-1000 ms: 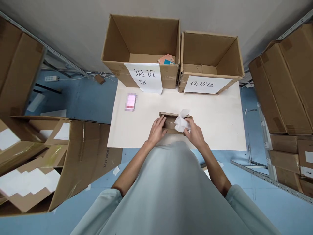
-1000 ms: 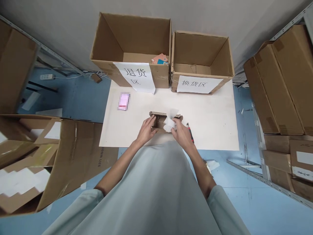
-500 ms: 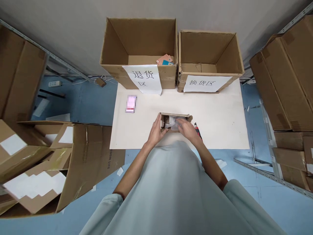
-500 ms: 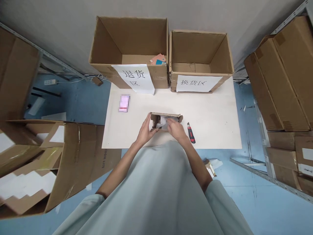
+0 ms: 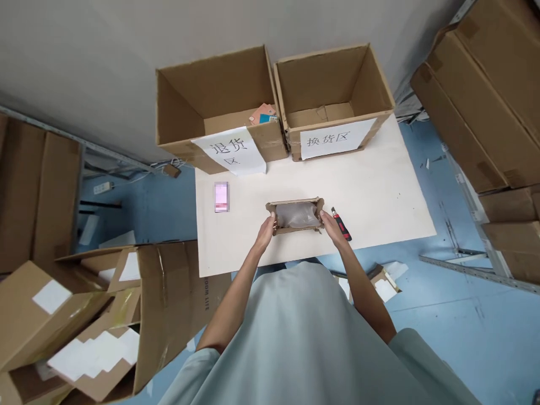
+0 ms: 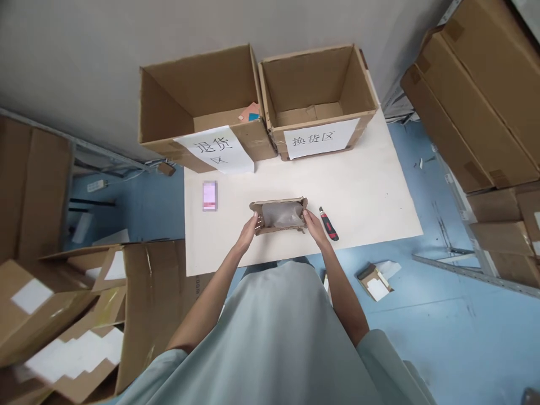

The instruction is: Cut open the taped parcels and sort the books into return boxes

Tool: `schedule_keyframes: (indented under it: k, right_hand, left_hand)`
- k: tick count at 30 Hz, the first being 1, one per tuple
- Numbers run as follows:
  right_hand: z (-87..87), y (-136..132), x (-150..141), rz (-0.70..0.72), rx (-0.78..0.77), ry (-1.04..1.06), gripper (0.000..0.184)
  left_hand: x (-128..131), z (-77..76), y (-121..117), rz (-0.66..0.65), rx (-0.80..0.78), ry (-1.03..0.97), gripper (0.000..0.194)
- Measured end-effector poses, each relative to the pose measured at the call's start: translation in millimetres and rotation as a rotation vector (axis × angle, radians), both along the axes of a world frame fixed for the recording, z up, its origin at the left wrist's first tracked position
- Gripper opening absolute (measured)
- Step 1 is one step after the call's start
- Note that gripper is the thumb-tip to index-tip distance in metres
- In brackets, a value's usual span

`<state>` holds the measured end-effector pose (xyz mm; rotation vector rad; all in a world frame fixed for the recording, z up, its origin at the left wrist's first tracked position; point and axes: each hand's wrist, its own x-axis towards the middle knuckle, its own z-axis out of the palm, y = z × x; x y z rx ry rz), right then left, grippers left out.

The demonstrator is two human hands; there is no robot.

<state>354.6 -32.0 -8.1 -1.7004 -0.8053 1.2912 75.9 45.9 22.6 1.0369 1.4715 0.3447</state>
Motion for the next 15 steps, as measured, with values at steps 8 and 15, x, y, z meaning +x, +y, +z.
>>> schedule_keyframes:
  k: [8,15]
  right_hand:
    - [51.5,-94.4,16.1,-0.231,0.104,-0.018,0.064]
    - [71.5,-248.4,-4.5,-0.783,0.054,-0.038,0.071]
  left_hand:
    - [26.0,49.2,-22.2,-0.257,0.194,-0.092,0.089]
    - [101.7,51.0,-75.5,-0.696,0.246,-0.256,0.074]
